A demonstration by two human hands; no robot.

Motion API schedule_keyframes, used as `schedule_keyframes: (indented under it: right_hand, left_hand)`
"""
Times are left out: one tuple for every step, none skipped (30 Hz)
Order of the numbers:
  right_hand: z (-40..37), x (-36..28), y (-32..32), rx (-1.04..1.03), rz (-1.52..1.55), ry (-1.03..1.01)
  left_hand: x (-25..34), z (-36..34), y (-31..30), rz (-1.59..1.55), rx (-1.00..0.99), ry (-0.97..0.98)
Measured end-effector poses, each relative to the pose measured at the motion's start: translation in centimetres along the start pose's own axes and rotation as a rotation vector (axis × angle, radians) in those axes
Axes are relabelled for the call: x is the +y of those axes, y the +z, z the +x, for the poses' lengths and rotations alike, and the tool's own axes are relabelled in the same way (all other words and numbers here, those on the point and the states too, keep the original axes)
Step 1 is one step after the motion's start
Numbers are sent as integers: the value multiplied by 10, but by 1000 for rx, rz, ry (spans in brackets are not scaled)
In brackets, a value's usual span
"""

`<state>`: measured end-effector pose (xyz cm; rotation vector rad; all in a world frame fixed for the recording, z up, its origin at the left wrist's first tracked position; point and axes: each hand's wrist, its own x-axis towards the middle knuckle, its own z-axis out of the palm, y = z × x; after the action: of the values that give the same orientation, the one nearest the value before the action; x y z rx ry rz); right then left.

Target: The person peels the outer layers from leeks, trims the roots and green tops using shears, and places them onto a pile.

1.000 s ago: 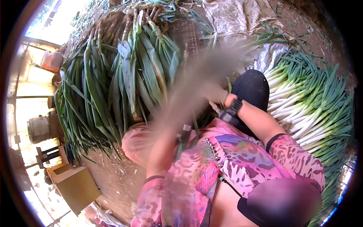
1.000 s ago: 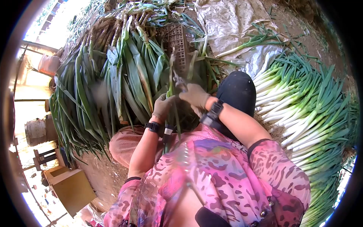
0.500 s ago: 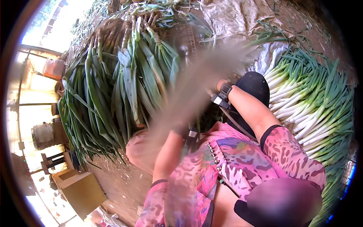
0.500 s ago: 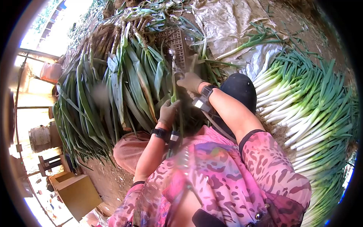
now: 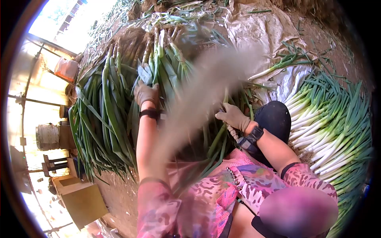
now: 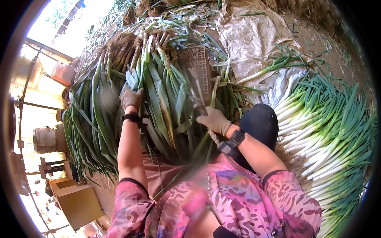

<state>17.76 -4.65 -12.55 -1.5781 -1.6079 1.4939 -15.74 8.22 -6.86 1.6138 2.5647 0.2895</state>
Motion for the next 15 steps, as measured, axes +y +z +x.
schedule_keyframes:
  right_hand:
    - [2, 7, -1, 46, -1, 38]
    - [4, 13, -4, 89, -1, 76]
    - [7, 19, -6, 134, 0, 113]
    - [10, 24, -8, 154, 24, 153]
    - [13, 29, -6, 137, 41, 140]
    - [14, 30, -3, 116, 56, 127]
    - [16, 27, -2, 97, 70, 108]
    - [16, 25, -1, 80, 59, 113]
    - [13, 22, 1, 57, 91, 133]
    - [10, 18, 2, 35, 122, 152]
    - [8, 14, 2, 16, 151, 169]
    - [7, 12, 1, 20, 161, 170]
    - [6, 10, 3, 25, 172, 173]
    - [7, 10, 3, 29, 186, 175]
    - [8, 9, 3, 32, 172, 170]
  left_hand:
    - [1, 3, 0, 56, -32, -36]
    - [3, 4, -2, 113, -64, -75]
    - [4, 4, -4, 171, -96, -112]
    - [9, 0, -10, 157, -77, -80]
    - [7, 0, -8, 145, -92, -56]
    - [0, 3, -6, 133, -107, -37]
    - [-3, 4, -2, 118, -116, -18]
    - [-5, 1, 4, 106, -47, 38]
    - [-8, -3, 9, 80, -91, 42]
    - [-15, -9, 10, -78, -232, 100]
    - [-21, -15, 10, -240, -368, 161]
    - [-31, -17, 6, -418, -589, 263]
    - [-42, -22, -4, -595, -813, 365]
    - [-34, -35, -36, -696, -1015, 337]
    - [-35, -40, -54, -732, -992, 251]
